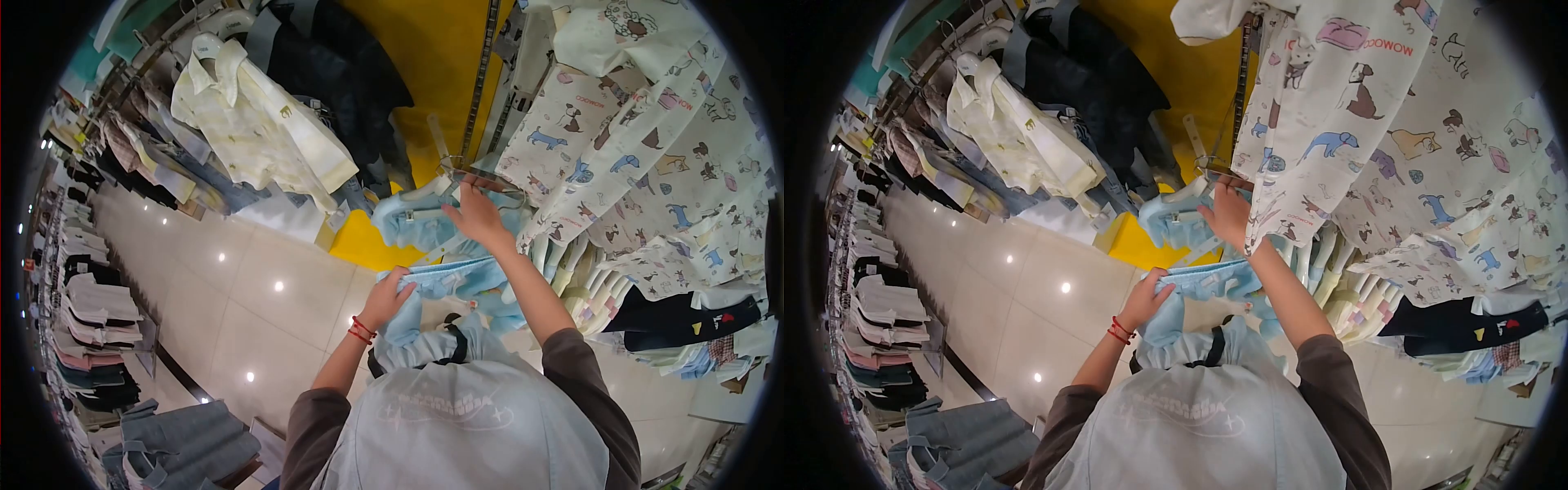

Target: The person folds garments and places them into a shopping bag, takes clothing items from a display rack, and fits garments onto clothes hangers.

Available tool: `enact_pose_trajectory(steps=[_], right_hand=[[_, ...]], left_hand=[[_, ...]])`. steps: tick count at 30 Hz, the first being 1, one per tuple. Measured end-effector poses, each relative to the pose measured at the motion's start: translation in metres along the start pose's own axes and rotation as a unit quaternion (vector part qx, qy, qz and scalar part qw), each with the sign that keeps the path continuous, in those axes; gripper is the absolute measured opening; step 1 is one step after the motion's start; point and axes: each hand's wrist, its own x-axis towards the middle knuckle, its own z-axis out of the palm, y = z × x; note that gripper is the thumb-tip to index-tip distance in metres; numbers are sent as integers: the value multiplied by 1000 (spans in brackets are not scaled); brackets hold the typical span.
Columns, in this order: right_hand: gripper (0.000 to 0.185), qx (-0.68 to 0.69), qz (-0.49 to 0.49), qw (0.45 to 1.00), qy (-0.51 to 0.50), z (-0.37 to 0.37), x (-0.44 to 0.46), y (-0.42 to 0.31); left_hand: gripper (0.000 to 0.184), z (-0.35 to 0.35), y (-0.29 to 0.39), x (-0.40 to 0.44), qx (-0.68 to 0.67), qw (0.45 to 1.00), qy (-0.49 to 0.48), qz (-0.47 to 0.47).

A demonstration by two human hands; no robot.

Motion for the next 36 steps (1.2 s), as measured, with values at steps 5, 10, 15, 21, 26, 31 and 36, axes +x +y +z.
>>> enact_pose_trajectory(steps=[5, 10, 15, 21, 26, 31, 36], right_hand=[[55, 52, -5, 998, -38, -11, 1, -6], [49, 89, -6, 993, -83, -27, 1, -14], [50, 254, -21, 964, -72, -19, 14, -6], [45, 195, -28, 980, -32, -15, 11, -17], [51, -27, -189, 980, 50, 4, -6, -8], [43, -87, -163, 979, -85, -14, -14, -13], [26, -225, -201, 950, -76, -4, -12, -1]], left_hand=[[31, 5, -9, 7, -34, 999, 20, 26], [32, 4, 2, 16, -51, 998, -6, 31], [35, 1, 6, 32, -24, 998, 3, 52], [41, -15, -3, 58, 17, 997, 21, 66], [39, -11, -20, 53, 46, 999, -9, 18], [34, 3, -24, 41, 14, 1000, -13, 20], [34, 16, -19, 36, 1, 1000, -3, 25]])
